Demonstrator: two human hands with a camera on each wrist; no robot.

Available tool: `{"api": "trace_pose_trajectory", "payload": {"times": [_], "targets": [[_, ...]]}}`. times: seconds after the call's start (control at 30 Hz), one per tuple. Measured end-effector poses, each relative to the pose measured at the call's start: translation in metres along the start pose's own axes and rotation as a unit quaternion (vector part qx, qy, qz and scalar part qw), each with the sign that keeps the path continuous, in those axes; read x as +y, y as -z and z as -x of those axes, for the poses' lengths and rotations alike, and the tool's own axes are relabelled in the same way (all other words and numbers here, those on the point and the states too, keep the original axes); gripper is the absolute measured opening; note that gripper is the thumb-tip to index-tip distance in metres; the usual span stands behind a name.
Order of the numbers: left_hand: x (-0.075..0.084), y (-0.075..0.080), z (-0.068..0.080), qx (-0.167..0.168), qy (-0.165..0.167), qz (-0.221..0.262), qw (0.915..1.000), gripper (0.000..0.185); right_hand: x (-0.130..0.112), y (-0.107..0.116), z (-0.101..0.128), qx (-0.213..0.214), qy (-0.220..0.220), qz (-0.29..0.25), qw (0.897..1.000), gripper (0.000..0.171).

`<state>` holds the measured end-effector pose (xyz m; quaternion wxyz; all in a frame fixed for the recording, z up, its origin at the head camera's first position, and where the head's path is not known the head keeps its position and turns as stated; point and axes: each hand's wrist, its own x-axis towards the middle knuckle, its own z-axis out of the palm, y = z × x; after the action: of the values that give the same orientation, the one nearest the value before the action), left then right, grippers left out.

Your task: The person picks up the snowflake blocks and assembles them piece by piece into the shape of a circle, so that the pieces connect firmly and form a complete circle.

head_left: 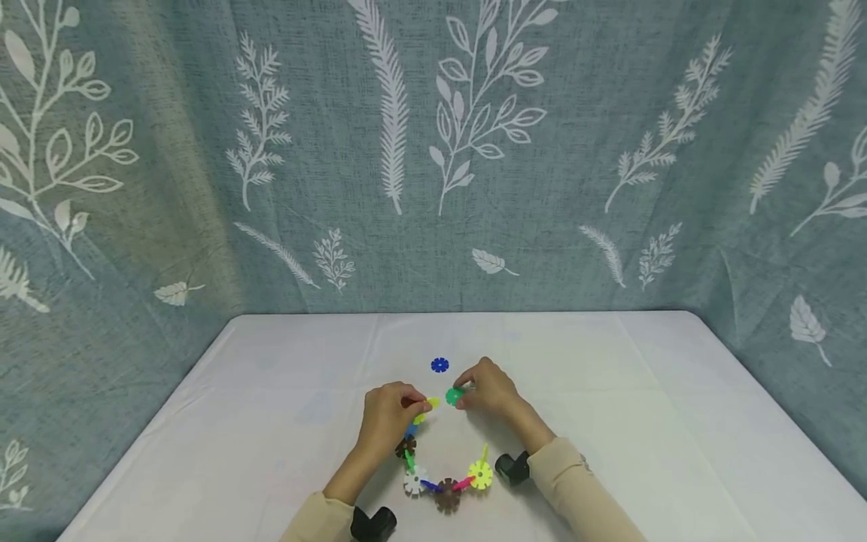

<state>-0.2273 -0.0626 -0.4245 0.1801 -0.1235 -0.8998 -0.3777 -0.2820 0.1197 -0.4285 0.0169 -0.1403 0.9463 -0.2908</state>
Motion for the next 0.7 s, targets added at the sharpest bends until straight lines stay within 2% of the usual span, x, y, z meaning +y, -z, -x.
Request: {"api": "trace_pose_trajectory", "payload": {"times": [0.17, 0.23, 0.27, 0.33, 0.4, 0.47, 0.57, 0.7], "targets": [[0.000, 0.000, 0.000, 0.005, 0.000, -0.002, 1.0000, 0.008, -0.005, 0.002, 0.004, 0.033, 0.010, 0.012, 0.999, 0.015], [0.000, -0.001, 0.000, 0.006, -0.004, -0.006, 1.0000, 0.008, -0.005, 0.004, 0.006, 0.040, 0.009, -0.024, 0.999, 0.009], [0.000, -0.001, 0.000, 0.007, -0.010, -0.009, 0.9999, 0.008, -0.005, 0.005, 0.008, 0.037, 0.000, -0.060, 0.998, 0.006], [-0.001, -0.003, 0.000, 0.013, -0.027, -0.017, 0.9994, 0.009, -0.004, 0.007, 0.010, 0.027, -0.019, -0.138, 0.990, 0.001], [-0.001, -0.004, 0.000, 0.022, -0.046, -0.021, 0.9985, 0.009, -0.004, 0.008, 0.012, 0.009, -0.042, -0.219, 0.975, 0.006], [0.000, -0.004, 0.000, 0.028, -0.066, -0.020, 0.9972, 0.010, -0.005, 0.010, 0.013, -0.007, -0.063, -0.275, 0.959, 0.010], [0.003, -0.005, 0.000, 0.035, -0.091, -0.015, 0.9951, 0.010, -0.005, 0.012, 0.016, -0.023, -0.065, -0.301, 0.951, 0.014], [0.008, -0.007, 0.001, 0.045, -0.124, -0.025, 0.9910, 0.010, -0.006, 0.016, 0.019, -0.029, -0.054, -0.301, 0.952, 0.014]]}}
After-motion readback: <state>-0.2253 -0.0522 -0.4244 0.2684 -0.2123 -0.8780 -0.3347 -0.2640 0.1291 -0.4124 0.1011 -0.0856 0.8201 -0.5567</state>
